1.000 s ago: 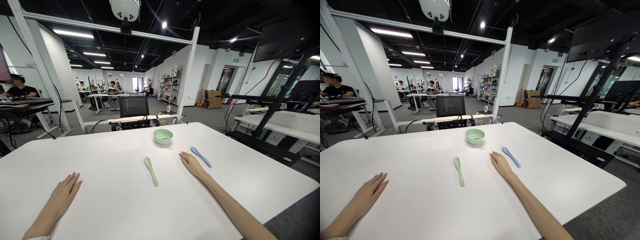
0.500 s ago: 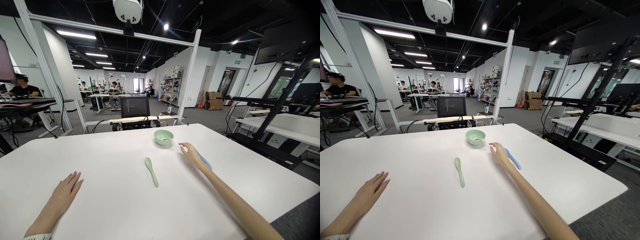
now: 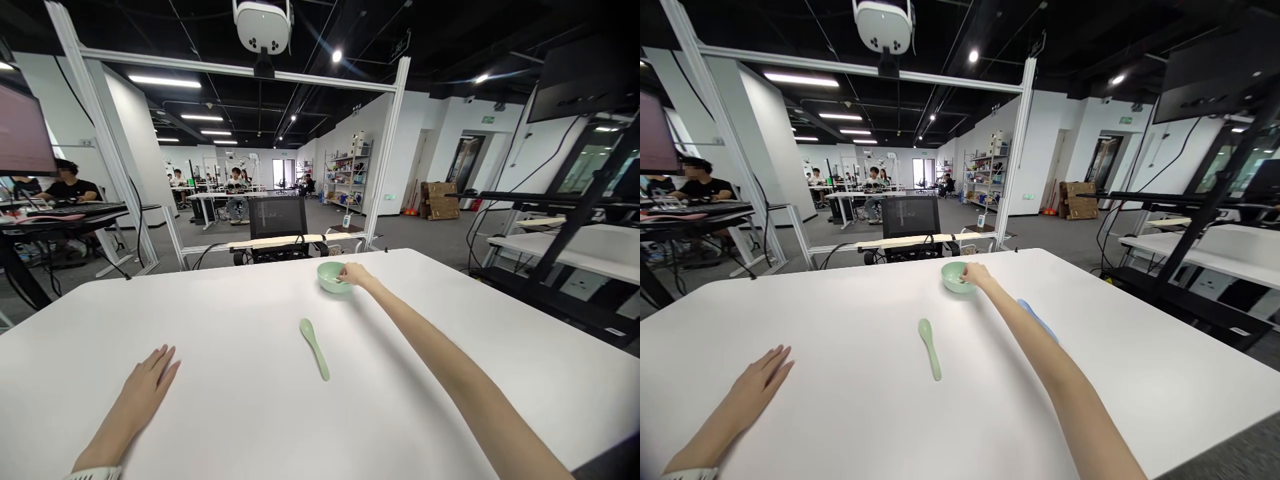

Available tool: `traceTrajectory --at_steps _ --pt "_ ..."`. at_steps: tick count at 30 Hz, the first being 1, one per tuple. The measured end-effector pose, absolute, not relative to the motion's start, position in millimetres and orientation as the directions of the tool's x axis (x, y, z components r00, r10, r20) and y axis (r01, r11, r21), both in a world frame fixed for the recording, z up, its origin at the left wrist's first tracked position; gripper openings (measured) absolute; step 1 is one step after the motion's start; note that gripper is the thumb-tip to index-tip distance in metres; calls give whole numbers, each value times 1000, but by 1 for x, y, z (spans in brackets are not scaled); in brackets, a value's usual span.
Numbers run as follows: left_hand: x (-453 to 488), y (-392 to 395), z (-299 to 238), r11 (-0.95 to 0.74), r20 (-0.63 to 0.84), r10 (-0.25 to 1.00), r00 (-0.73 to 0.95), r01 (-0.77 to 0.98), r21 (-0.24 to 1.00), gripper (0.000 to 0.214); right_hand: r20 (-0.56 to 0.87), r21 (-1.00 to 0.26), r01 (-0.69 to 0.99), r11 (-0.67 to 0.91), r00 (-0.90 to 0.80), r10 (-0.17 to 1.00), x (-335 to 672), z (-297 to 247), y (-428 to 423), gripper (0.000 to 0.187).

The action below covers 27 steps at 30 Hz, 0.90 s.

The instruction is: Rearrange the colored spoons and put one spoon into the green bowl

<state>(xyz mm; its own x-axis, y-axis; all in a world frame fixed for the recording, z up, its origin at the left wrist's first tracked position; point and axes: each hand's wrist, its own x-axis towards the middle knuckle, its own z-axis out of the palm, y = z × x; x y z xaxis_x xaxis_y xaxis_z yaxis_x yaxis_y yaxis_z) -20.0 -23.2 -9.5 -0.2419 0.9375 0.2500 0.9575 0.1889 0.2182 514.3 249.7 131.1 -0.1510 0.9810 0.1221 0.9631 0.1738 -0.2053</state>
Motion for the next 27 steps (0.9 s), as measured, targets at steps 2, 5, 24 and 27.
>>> traceTrajectory --at_steps 2,5,24,27 --pt "-19 -24 -8 196 244 938 -248 956 218 76 111 -202 966 165 -145 983 511 131 252 9" --pt "-19 -24 -9 195 236 941 -245 957 214 78 132 -218 961 169 -143 981 508 135 251 10" --pt "-26 -20 -19 176 301 923 -241 958 226 74 322 -600 775 195 11 947 561 56 79 51" --pt "-26 -20 -17 187 282 926 -253 953 240 76 296 -621 766 166 34 954 556 46 71 53"
